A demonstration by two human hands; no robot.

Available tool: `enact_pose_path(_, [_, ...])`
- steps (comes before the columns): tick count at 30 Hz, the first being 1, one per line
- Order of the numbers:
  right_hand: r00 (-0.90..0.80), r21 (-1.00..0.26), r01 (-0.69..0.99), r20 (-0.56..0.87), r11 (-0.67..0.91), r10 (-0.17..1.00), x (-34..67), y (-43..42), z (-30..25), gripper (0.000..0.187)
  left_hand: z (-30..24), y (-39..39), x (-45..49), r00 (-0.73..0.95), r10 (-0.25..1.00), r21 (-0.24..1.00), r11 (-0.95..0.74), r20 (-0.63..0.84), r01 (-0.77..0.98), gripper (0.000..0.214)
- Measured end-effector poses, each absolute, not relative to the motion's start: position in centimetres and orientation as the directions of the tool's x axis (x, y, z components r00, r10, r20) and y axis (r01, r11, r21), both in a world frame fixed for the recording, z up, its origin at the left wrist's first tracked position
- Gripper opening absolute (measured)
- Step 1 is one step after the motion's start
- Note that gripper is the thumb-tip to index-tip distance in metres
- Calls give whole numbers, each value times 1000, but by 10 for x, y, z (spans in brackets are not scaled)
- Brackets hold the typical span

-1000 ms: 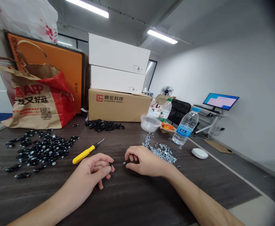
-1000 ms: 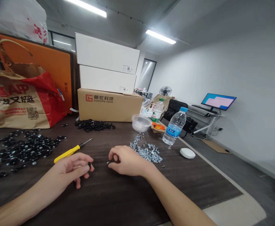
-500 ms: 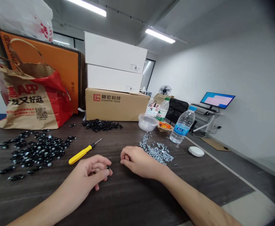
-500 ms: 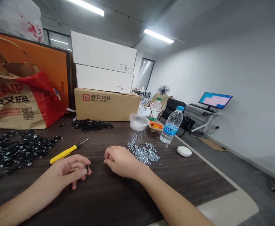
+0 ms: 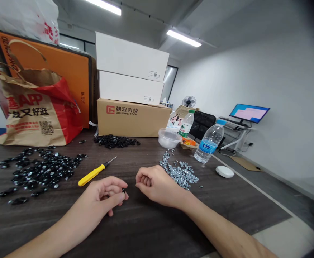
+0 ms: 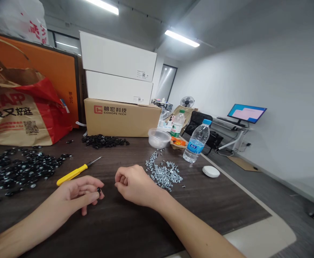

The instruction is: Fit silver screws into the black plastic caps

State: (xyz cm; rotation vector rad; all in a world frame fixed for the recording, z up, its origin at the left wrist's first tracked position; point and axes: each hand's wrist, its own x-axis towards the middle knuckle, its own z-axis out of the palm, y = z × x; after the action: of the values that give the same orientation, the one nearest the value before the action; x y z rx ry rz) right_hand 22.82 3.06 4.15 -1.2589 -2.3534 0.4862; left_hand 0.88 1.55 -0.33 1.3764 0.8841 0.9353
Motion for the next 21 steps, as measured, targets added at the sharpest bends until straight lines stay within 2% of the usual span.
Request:
enact_pose_path(7, [-500,-497,674,239,547,833,227,30,41,13,-2,13,8,394,919,999,-27,33,-19,28])
enact_pose_path(11, [-495,-481,682,250,551,832,227,31,42,20,0,12,8,395,918,1000,-22,26,-15,28])
enact_pose_path(21, [-496,-472,681,266,560,827,226,30,43,20,-2,13,9,394,919,999,-24,32,-27,28])
